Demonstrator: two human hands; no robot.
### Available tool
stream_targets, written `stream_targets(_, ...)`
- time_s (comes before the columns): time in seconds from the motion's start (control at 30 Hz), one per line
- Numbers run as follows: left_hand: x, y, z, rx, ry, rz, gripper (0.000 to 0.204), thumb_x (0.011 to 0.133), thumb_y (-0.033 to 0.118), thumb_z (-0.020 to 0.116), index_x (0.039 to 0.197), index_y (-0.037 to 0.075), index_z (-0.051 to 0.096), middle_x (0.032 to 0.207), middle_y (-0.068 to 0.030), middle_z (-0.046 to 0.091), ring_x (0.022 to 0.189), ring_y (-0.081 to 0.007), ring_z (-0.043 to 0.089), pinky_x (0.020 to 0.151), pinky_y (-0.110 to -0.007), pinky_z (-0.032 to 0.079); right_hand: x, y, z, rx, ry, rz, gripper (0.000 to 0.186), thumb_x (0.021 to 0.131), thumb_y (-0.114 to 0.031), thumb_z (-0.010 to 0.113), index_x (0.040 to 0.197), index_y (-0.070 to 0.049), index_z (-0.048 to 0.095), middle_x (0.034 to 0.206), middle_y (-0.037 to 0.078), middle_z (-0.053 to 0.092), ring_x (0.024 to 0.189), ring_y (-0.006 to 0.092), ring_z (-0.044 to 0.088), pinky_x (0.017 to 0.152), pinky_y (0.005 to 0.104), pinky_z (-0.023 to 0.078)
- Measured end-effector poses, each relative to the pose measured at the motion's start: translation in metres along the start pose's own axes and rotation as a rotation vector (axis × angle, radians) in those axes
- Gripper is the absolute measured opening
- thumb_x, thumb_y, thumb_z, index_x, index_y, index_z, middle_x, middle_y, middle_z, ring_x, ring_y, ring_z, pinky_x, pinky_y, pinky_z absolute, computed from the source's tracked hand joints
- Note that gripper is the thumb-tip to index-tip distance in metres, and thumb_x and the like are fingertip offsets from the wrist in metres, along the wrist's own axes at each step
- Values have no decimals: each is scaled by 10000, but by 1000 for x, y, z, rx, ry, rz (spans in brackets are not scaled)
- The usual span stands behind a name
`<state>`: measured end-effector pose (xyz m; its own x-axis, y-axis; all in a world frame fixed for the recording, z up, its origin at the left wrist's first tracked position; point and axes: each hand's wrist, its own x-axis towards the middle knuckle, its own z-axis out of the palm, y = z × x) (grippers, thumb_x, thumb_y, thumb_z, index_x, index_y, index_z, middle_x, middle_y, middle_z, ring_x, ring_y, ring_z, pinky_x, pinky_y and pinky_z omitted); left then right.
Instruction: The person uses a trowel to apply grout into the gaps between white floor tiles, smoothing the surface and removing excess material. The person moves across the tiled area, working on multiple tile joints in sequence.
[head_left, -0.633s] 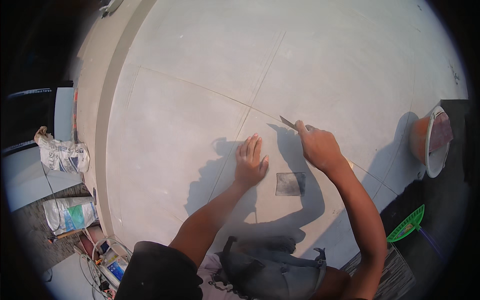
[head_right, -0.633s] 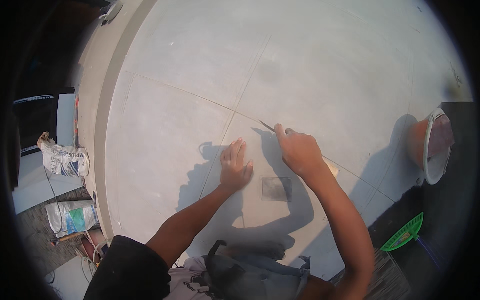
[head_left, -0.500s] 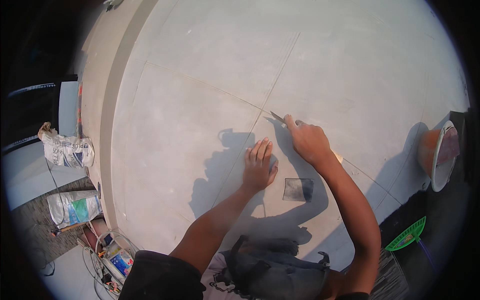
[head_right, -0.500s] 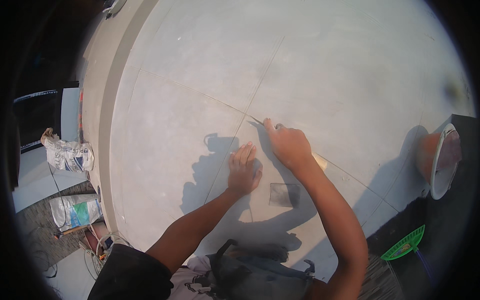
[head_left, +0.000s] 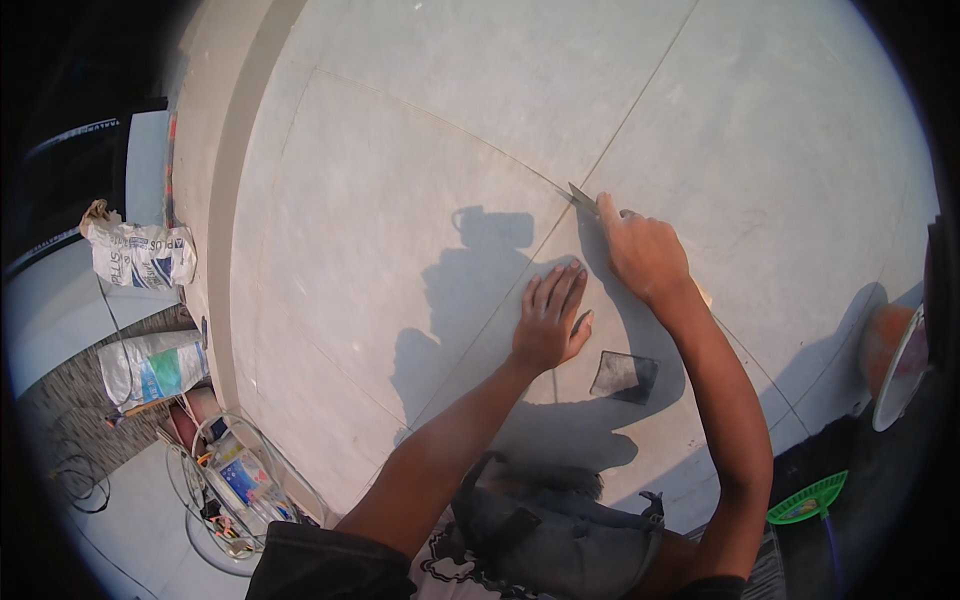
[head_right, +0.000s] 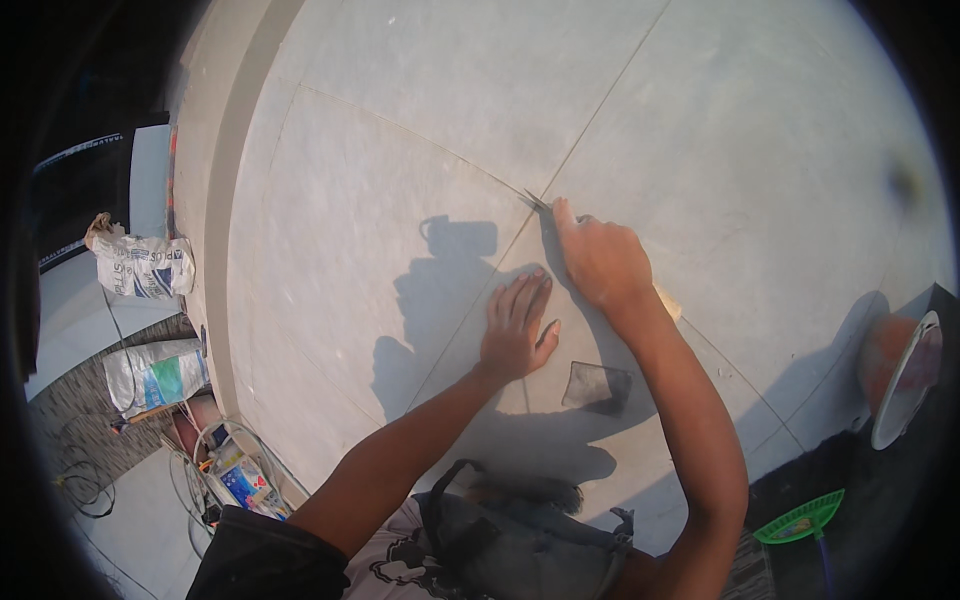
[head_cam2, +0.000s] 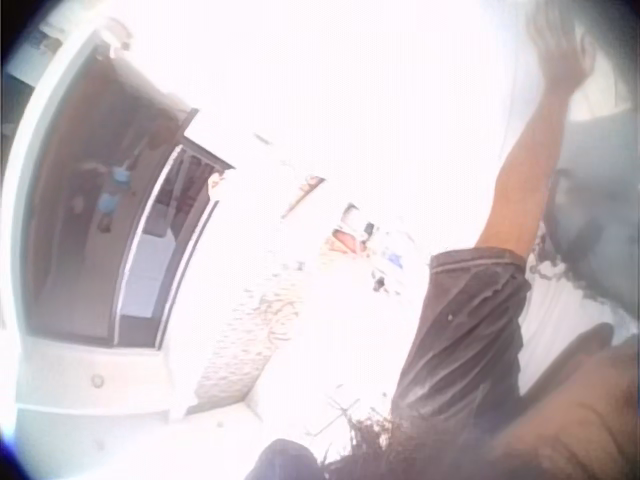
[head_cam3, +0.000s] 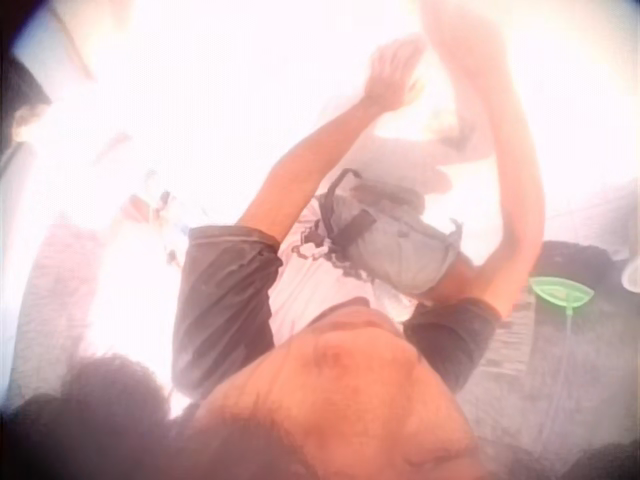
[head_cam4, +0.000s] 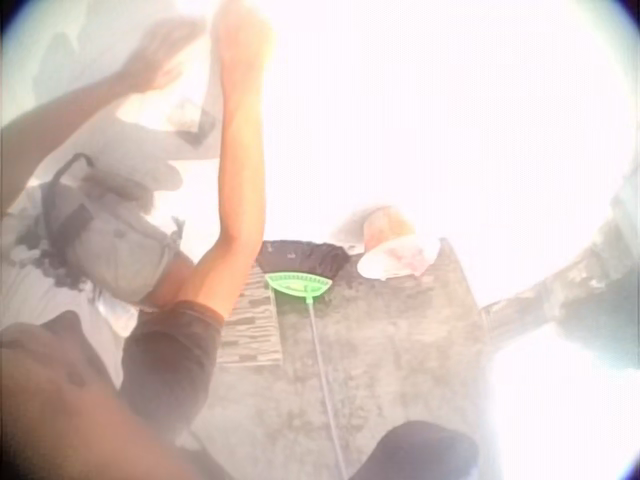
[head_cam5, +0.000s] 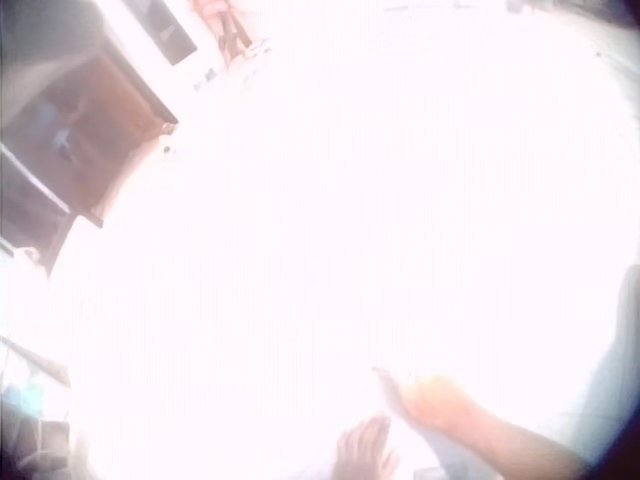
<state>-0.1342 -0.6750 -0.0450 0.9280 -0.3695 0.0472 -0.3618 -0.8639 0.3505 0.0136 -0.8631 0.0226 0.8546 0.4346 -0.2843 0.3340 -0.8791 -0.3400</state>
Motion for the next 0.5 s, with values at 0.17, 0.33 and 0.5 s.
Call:
stream_targets(0.17, 3, 0, -4, 3, 16, 5, 730, 905, 285, 732, 1547, 29, 498, 1646, -167, 426, 1496, -359, 401, 1191, -595, 342, 0, 3, 5, 13, 11, -14, 485, 958, -81, 560, 1432, -1, 494, 904, 201, 740, 789, 381, 744, 668, 474, 590)
stream_targets(0.33, 6, 1, -6, -3, 7, -5, 730, 896, 261, 727, 1546, 33, 484, 1631, -153, 423, 1494, -358, 396, 1187, -591, 343, -5, -13, 5, 25, 123, 21, 330, 961, -102, 583, 1275, -20, 525, 803, 173, 733, 727, 350, 747, 614, 445, 581)
stream_targets(0.5, 9, 3, -11, 11, 30, -22, 647, 922, 269, 692, 1513, 69, 521, 1607, -119, 460, 1475, -322, 436, 1181, -577, 390, -2, -13, 1, 52, 71, 26, 417, 972, -98, 553, 1377, -10, 515, 802, 185, 726, 732, 374, 737, 632, 484, 581)
